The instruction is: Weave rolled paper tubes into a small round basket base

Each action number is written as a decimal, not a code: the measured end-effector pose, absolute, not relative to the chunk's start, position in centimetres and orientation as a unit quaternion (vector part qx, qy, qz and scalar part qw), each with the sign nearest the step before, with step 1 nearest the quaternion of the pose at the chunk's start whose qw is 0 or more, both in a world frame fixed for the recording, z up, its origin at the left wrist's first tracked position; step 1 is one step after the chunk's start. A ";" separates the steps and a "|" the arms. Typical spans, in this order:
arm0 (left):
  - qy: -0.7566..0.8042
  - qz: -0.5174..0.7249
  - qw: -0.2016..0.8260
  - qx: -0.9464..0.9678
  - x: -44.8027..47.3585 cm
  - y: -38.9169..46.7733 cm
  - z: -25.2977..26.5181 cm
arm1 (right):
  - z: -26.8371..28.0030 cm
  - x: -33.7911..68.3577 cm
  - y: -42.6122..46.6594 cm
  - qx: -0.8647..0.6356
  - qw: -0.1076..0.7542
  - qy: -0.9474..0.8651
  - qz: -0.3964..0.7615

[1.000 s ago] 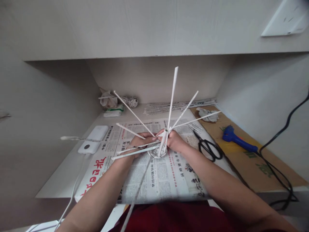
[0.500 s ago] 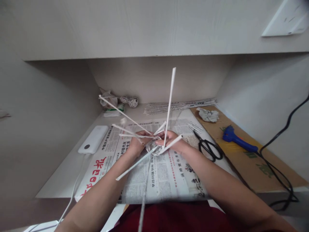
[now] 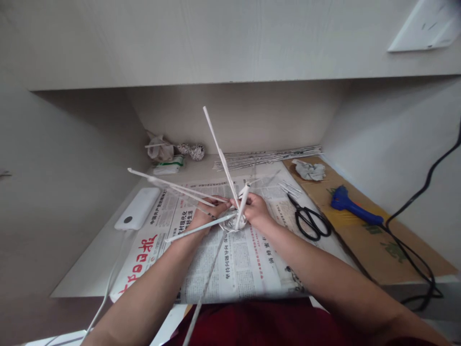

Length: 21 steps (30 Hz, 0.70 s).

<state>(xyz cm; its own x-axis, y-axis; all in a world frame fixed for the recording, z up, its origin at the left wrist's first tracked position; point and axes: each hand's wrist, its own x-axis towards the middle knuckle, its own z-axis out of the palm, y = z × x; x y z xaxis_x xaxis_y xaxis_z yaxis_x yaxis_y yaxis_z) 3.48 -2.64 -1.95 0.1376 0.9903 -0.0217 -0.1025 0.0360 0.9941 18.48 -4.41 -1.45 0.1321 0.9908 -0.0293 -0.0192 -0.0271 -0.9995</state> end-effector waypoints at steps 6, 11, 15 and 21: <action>0.465 0.485 0.559 0.486 3.6 -3.1 -1.2 | -2.1 18.4 -4.1 -0.587 0.511 -0.484 0.400; 0.453 0.477 0.588 0.472 3.6 -2.9 -1.5 | -2.4 18.4 -4.1 -0.597 0.506 -0.521 0.341; 0.465 0.473 0.571 0.484 3.5 -2.7 -2.0 | -2.6 18.4 -4.0 -0.600 0.511 -0.512 0.343; 0.461 0.475 0.558 0.501 3.4 -3.1 -1.3 | -3.1 18.4 -4.0 -0.526 0.529 -0.463 0.477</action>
<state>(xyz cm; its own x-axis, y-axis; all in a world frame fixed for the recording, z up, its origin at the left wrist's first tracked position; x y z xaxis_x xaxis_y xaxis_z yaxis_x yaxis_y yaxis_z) 3.43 -3.08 -1.25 0.1236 0.9916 -0.0381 -0.0687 0.0469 0.9965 18.42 -3.96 -3.12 0.1147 0.9933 -0.0120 -0.0176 -0.0101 -0.9998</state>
